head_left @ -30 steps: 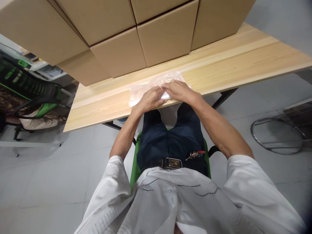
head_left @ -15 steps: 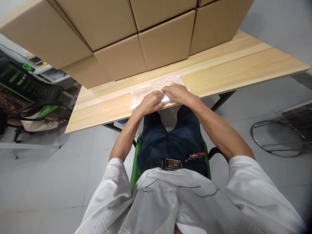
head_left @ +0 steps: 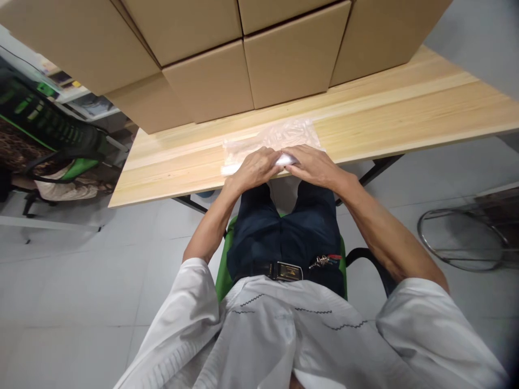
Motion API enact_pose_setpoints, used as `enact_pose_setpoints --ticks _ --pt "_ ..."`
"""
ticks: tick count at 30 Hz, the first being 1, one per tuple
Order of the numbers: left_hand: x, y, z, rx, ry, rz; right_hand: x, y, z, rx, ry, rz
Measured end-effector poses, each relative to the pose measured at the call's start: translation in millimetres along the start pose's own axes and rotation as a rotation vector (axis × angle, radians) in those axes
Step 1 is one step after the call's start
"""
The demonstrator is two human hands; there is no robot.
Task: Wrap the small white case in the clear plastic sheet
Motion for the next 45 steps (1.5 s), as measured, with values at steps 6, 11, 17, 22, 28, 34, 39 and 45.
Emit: enact_pose_setpoints --ticks 6,11,17,22,28,34,39,45 --pt "3.9 -3.5 2.3 -0.003 0.004 0.067 -6.6 -1.6 5.3 0.056 -0.019 -0.037" --pt "-5.2 -11.7 7.9 0.041 0.0 0.06 -16.9 -1.6 13.6 0.091 -0.091 -0.032" --pt "-22.4 -29.1 10.6 0.096 -0.03 0.065 -47.1 14.3 32.6 0.066 -0.265 -0.071" --pt "-31.7 -39.5 4.0 0.079 -0.041 0.187 -67.0 28.2 41.2 0.066 -0.358 -0.142" --pt "-32.1 -40.2 1.7 0.092 0.018 0.275 -72.3 33.9 36.9 0.063 -0.316 -0.118" --pt "-29.0 -38.8 -0.4 0.111 0.068 0.322 -60.1 38.1 23.1 0.203 -0.143 -0.258" --pt "-28.6 -42.0 -3.2 0.077 0.062 0.349 -52.7 35.9 13.3 0.241 -0.081 -0.342" --pt "-26.3 -42.0 -0.6 0.077 0.102 0.261 -50.3 43.7 9.9 0.24 0.005 -0.347"
Point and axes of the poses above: each hand's wrist, its own x-axis away from the middle knuckle, its own z-axis out of the back of the hand, y = z × x, the point moved 5 cm from there along -x, towards the middle knuckle, and after that the axes turned 8 degrees about -x, right-handed, at the moved point
